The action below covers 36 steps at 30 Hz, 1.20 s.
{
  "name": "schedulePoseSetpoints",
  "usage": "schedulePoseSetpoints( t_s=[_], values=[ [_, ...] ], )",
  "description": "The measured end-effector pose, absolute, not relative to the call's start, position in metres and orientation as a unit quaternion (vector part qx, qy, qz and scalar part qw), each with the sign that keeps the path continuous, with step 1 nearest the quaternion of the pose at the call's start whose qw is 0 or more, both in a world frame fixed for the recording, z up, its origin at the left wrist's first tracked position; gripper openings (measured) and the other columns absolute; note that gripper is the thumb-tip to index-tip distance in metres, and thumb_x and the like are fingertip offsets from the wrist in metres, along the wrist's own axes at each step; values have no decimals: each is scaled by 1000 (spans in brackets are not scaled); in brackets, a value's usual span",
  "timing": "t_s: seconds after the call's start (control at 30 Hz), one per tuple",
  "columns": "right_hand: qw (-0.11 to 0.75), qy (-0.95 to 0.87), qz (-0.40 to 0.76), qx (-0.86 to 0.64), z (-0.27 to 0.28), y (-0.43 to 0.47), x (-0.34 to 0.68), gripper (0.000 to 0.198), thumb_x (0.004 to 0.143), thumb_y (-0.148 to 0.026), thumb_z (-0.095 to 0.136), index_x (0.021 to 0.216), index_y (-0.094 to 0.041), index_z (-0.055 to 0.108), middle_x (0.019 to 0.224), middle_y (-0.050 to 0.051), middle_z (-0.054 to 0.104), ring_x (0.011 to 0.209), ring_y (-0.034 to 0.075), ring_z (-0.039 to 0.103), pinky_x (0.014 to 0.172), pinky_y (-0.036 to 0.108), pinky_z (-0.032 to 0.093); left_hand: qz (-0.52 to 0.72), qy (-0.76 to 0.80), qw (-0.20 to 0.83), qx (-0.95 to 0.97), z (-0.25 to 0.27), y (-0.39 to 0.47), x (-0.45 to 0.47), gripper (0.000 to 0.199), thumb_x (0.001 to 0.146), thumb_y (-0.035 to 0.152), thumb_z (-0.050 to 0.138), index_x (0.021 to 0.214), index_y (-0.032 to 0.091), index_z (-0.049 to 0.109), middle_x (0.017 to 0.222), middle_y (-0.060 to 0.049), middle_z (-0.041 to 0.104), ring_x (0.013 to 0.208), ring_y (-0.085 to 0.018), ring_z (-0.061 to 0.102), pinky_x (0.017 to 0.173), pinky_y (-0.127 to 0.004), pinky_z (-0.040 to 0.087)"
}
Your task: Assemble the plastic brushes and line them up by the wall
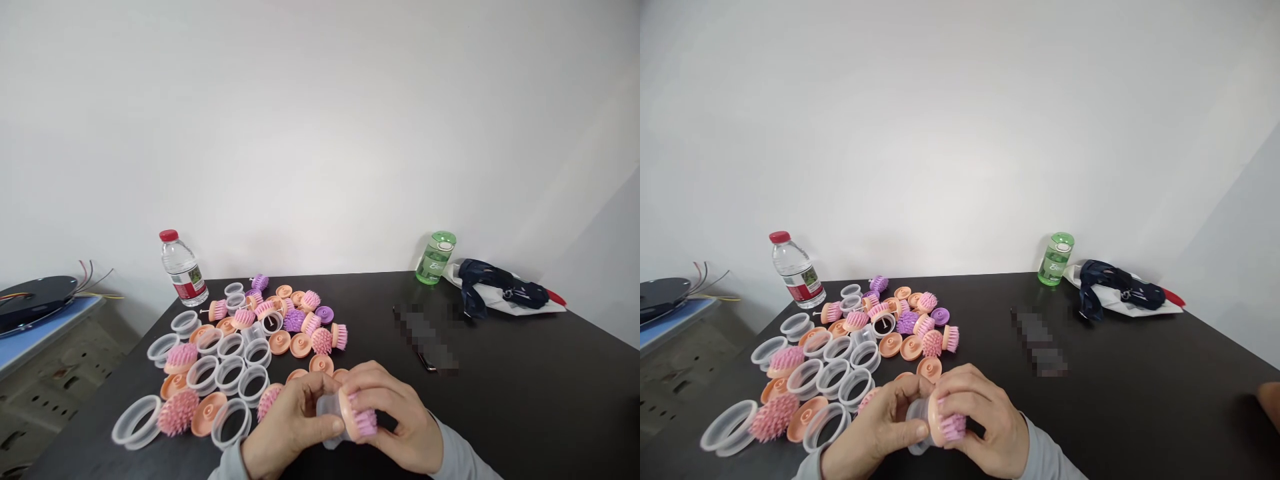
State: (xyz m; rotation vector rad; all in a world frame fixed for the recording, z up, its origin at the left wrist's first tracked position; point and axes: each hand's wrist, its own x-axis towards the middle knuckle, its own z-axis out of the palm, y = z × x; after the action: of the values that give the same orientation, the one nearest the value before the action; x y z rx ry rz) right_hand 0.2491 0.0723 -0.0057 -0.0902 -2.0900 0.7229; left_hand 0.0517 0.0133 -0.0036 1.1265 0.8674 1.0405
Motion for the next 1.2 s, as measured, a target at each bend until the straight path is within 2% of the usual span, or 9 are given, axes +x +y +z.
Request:
schedulePoseSetpoints(
  t_s=[0.17,0.3,0.47,0.6,0.7,0.8,0.93,1.03,1.2],
  values=[
    [453,-815,319,-172,-21,73,247,69,75,-72,64,125,-26,52,96,6,63,82,22,63,72,35,54,496,430,508,558,-2,10,55,44,60,24,87,95,21,62,98,-3,65,93,-23,58,81,-33,44],
    [434,-801,363,-194,-23,72,247,92,66,-83,60,137,-27,41,118,11,58,102,28,62,85,39,54,486,501,411,586,0,7,57,45,62,13,82,101,23,62,106,-6,64,104,-28,59,89,-38,45],
    [387,-815,382,-202,-22,72,249,58,89,-54,62,139,-32,41,130,9,57,118,26,57,99,40,47,508,486,409,582,-3,8,54,42,66,15,78,102,23,58,104,-5,64,99,-28,63,86,-40,48],
    [408,-787,402,-227,-28,77,248,78,77,-72,62,138,-28,42,97,5,66,84,22,66,76,34,55,503,499,401,581,-6,9,52,41,66,16,78,101,23,56,107,-7,64,99,-28,63,85,-40,49],
    [419,-780,410,-217,-28,78,247,89,70,-77,64,139,-25,42,111,10,63,97,27,64,79,36,56,494,512,392,583,-7,9,52,42,67,15,77,101,23,55,109,-7,64,102,-29,63,85,-40,49],
    [404,-796,396,-214,-27,76,247,71,80,-60,69,138,-27,45,129,13,56,118,30,57,95,42,51,489,518,388,586,-7,8,53,42,67,13,76,102,23,55,109,-6,64,104,-29,63,86,-40,49],
    [406,-778,415,-241,-29,77,247,76,75,-67,69,135,-26,46,103,8,66,90,24,67,79,36,56,476,525,383,593,-8,8,54,44,68,11,76,105,24,55,108,-5,64,104,-28,63,88,-40,49],
    [409,-773,427,-228,-28,79,248,87,68,-77,66,136,-26,46,111,10,64,95,26,65,76,34,56,471,532,364,602,-10,8,55,45,68,10,76,105,24,55,109,-4,64,104,-27,63,89,-39,49],
    [387,-802,400,-219,-19,75,245,52,82,-55,69,124,-27,58,112,6,66,98,22,65,85,33,51,458,546,319,625,-10,6,56,47,65,8,76,103,25,54,106,-3,64,100,-25,63,86,-38,50]
  ],
)
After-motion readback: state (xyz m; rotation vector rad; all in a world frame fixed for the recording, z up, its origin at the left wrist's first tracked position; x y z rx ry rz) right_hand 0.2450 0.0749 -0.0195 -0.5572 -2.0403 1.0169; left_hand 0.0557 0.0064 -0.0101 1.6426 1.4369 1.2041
